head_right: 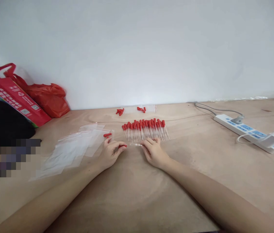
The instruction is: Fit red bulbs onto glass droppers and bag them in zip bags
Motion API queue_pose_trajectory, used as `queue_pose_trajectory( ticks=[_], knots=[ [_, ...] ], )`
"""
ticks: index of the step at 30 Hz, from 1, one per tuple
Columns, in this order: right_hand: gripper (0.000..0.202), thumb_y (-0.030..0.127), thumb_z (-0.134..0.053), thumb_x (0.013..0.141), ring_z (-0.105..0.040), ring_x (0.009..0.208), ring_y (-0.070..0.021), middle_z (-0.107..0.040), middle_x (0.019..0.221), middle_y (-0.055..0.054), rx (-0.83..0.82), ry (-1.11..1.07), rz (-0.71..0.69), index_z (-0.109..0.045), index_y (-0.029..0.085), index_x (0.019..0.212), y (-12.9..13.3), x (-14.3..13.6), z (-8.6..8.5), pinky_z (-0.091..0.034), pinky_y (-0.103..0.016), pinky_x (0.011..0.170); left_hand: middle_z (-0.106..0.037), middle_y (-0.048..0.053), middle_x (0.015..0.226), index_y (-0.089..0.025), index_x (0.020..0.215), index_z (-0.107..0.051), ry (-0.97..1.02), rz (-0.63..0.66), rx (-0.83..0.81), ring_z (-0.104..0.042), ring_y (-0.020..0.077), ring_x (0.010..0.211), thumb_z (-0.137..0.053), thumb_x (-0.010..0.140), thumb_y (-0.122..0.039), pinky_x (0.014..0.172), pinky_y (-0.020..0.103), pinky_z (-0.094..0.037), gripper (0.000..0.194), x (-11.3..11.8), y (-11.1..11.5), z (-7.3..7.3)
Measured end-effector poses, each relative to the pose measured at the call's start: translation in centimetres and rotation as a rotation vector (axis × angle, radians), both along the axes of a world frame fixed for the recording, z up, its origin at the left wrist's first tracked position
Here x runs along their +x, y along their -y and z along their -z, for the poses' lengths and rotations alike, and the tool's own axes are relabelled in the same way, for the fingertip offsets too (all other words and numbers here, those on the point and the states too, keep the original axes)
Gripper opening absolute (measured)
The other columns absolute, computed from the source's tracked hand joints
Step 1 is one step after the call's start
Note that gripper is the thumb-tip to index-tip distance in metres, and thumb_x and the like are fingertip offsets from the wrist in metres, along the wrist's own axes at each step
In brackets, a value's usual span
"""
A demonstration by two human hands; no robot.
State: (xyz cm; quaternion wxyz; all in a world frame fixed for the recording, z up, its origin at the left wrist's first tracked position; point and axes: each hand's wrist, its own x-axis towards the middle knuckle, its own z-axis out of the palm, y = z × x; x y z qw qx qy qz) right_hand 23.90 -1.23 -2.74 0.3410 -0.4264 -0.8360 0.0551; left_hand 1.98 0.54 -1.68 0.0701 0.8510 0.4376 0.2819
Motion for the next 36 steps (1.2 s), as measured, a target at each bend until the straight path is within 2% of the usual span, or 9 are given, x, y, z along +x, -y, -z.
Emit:
queue_pose_trajectory(
  ticks=[6, 11, 14, 21, 30, 36],
  knots=[
    [0.020, 0.019, -0.036, 0.086, -0.053, 0.080, -0.0142, -0.060, 0.085, -0.005, 0.012, 0.007, -0.025, -0.054, 0.017, 0.092, 0.2, -0.9, 0.2, -0.030, -0.034, 0.082, -0.066, -0.004, 0.072, -0.020, 0.080, -0.058, 0.009, 0.037, -0.002, -0.058, 0.0125, 0.065, -0.044, 0.085, -0.032, 0.088, 0.039, -0.026, 0.019, 0.2, 0.1, -0.1],
    [0.020, 0.016, -0.035, 0.086, -0.054, 0.078, -0.0130, -0.060, 0.082, -0.004, 0.034, 0.054, -0.023, -0.054, 0.018, 0.092, 0.3, -0.8, 0.3, -0.029, -0.033, 0.083, -0.066, -0.002, 0.073, -0.020, 0.079, -0.059, 0.053, 0.077, 0.008, -0.057, 0.0132, 0.065, -0.046, 0.084, -0.033, 0.073, 0.030, -0.035, 0.020, 0.5, 0.2, -0.2],
    [0.019, 0.015, -0.037, 0.085, -0.054, 0.075, -0.0122, -0.060, 0.080, -0.003, 0.056, 0.064, -0.040, -0.055, 0.018, 0.091, 0.2, -0.6, 0.4, -0.027, -0.033, 0.083, -0.067, -0.001, 0.073, -0.020, 0.080, -0.060, 0.073, 0.124, 0.028, -0.058, 0.0134, 0.065, -0.045, 0.085, -0.035, 0.070, 0.029, -0.036, 0.021, 0.5, 0.1, -0.1],
    [0.021, 0.018, -0.040, 0.085, -0.054, 0.072, -0.0104, -0.062, 0.076, -0.001, 0.090, 0.076, -0.091, -0.060, 0.020, 0.091, -0.3, -0.1, 0.8, -0.025, -0.033, 0.082, -0.068, 0.000, 0.073, -0.020, 0.080, -0.061, 0.041, 0.229, 0.053, -0.060, 0.0124, 0.065, -0.038, 0.088, -0.035, 0.073, 0.030, -0.035, 0.029, 0.3, 0.3, 0.1],
    [0.034, 0.008, -0.037, 0.078, -0.050, 0.065, -0.0112, -0.061, 0.076, -0.002, 0.218, 0.190, -0.132, -0.061, 0.022, 0.096, -0.5, 0.1, 0.1, -0.023, -0.034, 0.076, -0.068, 0.001, 0.072, -0.019, 0.078, -0.060, -0.027, 0.243, 0.076, -0.060, 0.0123, 0.065, -0.041, 0.086, -0.030, 0.075, 0.030, -0.034, 0.023, 0.4, 0.4, 0.1],
    [0.025, 0.009, -0.039, 0.076, -0.042, 0.057, -0.0108, -0.057, 0.068, -0.002, 0.302, 0.230, -0.112, -0.062, 0.017, 0.083, 0.0, -0.6, -0.1, -0.022, -0.031, 0.066, -0.066, 0.001, 0.070, -0.019, 0.076, -0.057, -0.092, 0.254, 0.131, -0.058, 0.0126, 0.065, -0.040, 0.086, -0.029, 0.083, 0.033, -0.032, 0.022, 0.6, 0.8, 0.0]
  ],
)
